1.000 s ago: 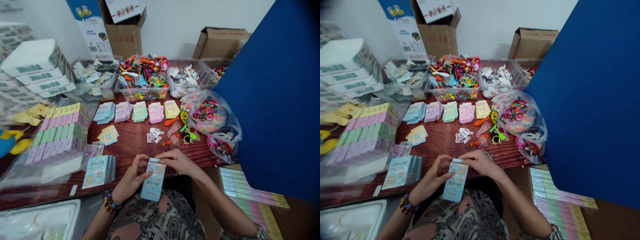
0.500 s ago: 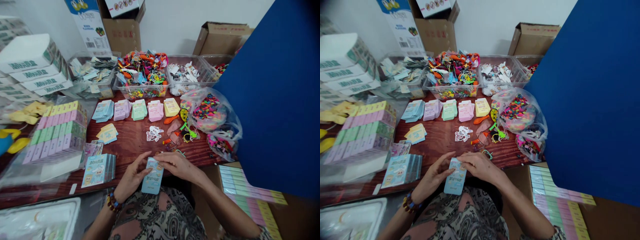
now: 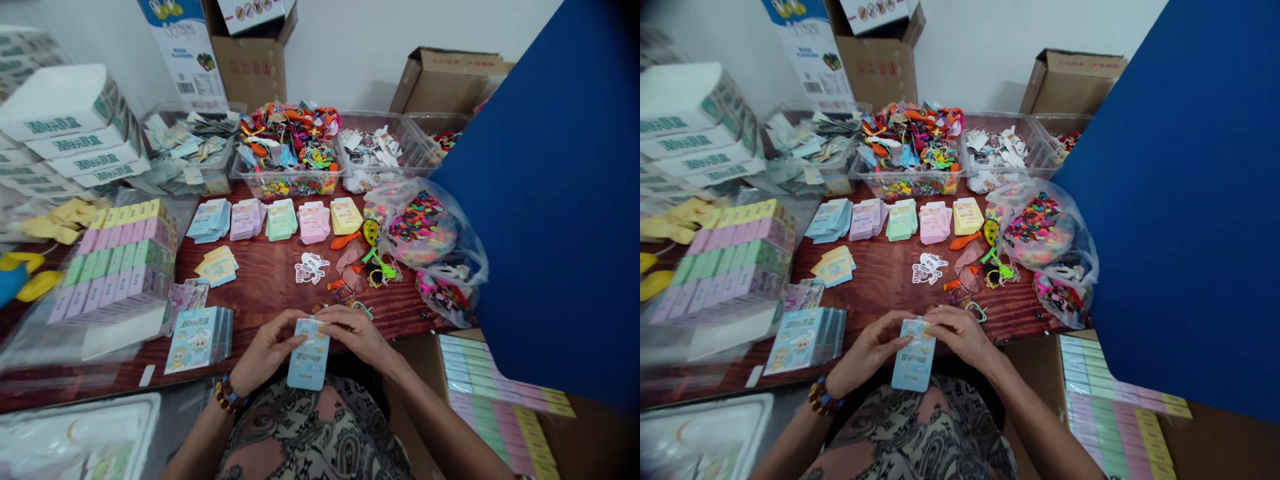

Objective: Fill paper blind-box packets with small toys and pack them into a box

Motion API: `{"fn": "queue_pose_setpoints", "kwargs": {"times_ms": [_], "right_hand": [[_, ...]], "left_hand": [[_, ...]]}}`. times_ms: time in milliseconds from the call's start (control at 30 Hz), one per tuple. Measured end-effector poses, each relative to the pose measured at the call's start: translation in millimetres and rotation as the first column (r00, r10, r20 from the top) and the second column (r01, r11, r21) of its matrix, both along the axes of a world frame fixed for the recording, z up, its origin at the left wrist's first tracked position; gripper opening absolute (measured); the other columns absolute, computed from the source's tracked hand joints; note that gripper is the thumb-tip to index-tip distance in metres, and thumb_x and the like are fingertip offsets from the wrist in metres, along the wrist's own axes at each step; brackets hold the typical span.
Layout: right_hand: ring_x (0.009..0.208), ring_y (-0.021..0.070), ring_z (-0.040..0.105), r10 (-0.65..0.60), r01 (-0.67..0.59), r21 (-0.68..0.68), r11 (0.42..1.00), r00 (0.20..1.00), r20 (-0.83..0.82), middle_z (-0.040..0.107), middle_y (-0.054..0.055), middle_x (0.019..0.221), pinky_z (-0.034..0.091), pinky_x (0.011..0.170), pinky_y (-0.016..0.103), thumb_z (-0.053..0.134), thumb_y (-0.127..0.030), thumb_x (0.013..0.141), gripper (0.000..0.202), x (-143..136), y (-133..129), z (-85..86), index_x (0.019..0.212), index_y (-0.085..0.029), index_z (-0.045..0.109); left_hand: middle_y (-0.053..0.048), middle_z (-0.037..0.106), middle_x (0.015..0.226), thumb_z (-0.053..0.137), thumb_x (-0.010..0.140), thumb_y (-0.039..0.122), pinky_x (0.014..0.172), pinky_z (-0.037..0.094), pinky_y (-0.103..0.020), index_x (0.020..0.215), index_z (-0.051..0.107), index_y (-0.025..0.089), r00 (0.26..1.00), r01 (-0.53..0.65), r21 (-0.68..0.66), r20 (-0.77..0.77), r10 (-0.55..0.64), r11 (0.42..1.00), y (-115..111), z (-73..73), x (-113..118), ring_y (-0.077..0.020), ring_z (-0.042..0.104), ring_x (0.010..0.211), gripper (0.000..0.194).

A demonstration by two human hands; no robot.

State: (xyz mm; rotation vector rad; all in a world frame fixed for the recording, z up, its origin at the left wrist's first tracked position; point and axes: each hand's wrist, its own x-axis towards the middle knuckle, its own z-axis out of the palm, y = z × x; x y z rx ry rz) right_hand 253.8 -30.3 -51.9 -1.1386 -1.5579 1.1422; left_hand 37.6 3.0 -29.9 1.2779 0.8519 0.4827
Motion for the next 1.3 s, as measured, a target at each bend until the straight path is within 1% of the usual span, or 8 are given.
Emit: {"fn": "queue_pose_setpoints", "kwargs": {"times_ms": [133,300,400,533,633,867,1100,1300], "right_hand": [[0.085,0.0195,0.068,-0.126,0.098,-0.229,0.969,0.986,-0.112,0.075,0.004,0.093,0.055,0.079,0.033,0.069,-0.04,0.083,0.023,-3.4,6.8,-10.4,0.096,-0.023,0.077],[0.064,0.0159,0.065,-0.499,0.18,-0.605,0.775,0.762,-0.412,0.07,0.0,0.076,0.055,0.056,0.028,0.083,-0.047,0.065,0.037,-15.6,23.6,-22.6,0.086,-0.021,0.069],[0.06,0.0126,0.062,-0.398,-0.045,-0.648,0.76,0.756,-0.52,0.066,-0.002,0.073,0.052,0.053,0.023,0.083,-0.045,0.064,0.037,-36.4,31.1,-17.7,0.083,-0.02,0.063],[0.054,0.0095,0.053,0.01,-0.214,-0.504,0.837,0.927,-0.376,0.057,-0.004,0.066,0.046,0.051,0.021,0.065,-0.045,0.084,0.029,-72.4,61.7,-10.7,0.078,-0.018,0.057],[0.075,0.0132,0.062,0.215,-0.176,-0.166,0.97,0.942,0.258,0.064,0.001,0.08,0.05,0.068,0.025,0.046,-0.033,0.096,0.025,-106.5,115.4,-9.6,0.083,-0.016,0.06],[0.121,0.0348,0.054,0.247,-0.243,-0.081,0.967,0.798,0.55,0.046,0.012,0.138,0.043,0.1,0.051,0.088,-0.038,0.061,0.07,-196.2,216.6,-6.2,0.121,-0.023,0.055],[0.107,0.0303,0.062,0.123,-0.084,-0.098,0.992,0.842,0.525,0.052,0.014,0.126,0.048,0.091,0.045,0.08,-0.027,0.069,0.041,-175.0,205.8,-22.5,0.102,-0.018,0.056],[0.056,0.0145,0.062,-0.086,0.125,-0.163,0.979,0.97,0.226,0.062,-0.001,0.067,0.05,0.052,0.026,0.054,-0.038,0.088,0.019,-121.7,170.6,-25.1,0.083,-0.019,0.053]], "left_hand": [[-0.005,0.07,0.105,0.061,0.089,0.037,0.089,0.051,-0.035,0.126,0.054,0.021,0.996,-0.089,0.007,-0.027,0.089,0.996,1.2,-0.9,-0.9,-0.0208,0.065,0.098,0.041],[-0.013,0.052,0.141,0.052,0.095,0.038,0.108,0.041,-0.048,0.15,0.026,0.026,0.971,-0.206,0.254,-0.07,0.23,0.945,-5.3,-14.2,-0.4,-0.0273,0.052,0.129,0.063],[-0.013,0.019,0.161,0.074,0.08,0.03,0.119,0.024,-0.054,0.154,0.01,0.03,0.948,-0.16,0.601,-0.128,0.291,0.783,-8.7,-23.1,-0.1,-0.0326,0.018,0.149,0.098],[-0.013,0.036,0.151,0.075,0.08,0.024,0.115,0.032,-0.054,0.15,0.019,0.032,0.855,-0.307,0.749,-0.053,0.515,0.587,-6.7,-18.4,-9.7,-0.0317,0.033,0.143,0.091],[-0.012,0.043,0.145,0.079,0.076,0.028,0.113,0.036,-0.052,0.148,0.026,0.032,0.841,-0.344,0.714,-0.054,0.538,0.61,-9.3,-7.6,-22.2,-0.0316,0.041,0.136,0.09],[-0.011,0.042,0.147,0.08,0.074,0.03,0.113,0.036,-0.053,0.144,0.031,0.032,0.834,-0.385,0.605,-0.094,0.543,0.697,-34.6,-6.0,-41.8,-0.0328,0.042,0.137,0.084],[-0.011,0.044,0.145,0.079,0.075,0.028,0.112,0.039,-0.051,0.144,0.031,0.031,0.846,-0.36,0.607,-0.108,0.523,0.708,-32.8,-7.9,-37.0,-0.0322,0.044,0.135,0.084],[-0.01,0.048,0.142,0.075,0.077,0.028,0.112,0.038,-0.049,0.14,0.035,0.027,0.847,-0.325,0.577,-0.176,0.502,0.749,-24.1,-16.4,-23.5,-0.03,0.047,0.133,0.075]]}}
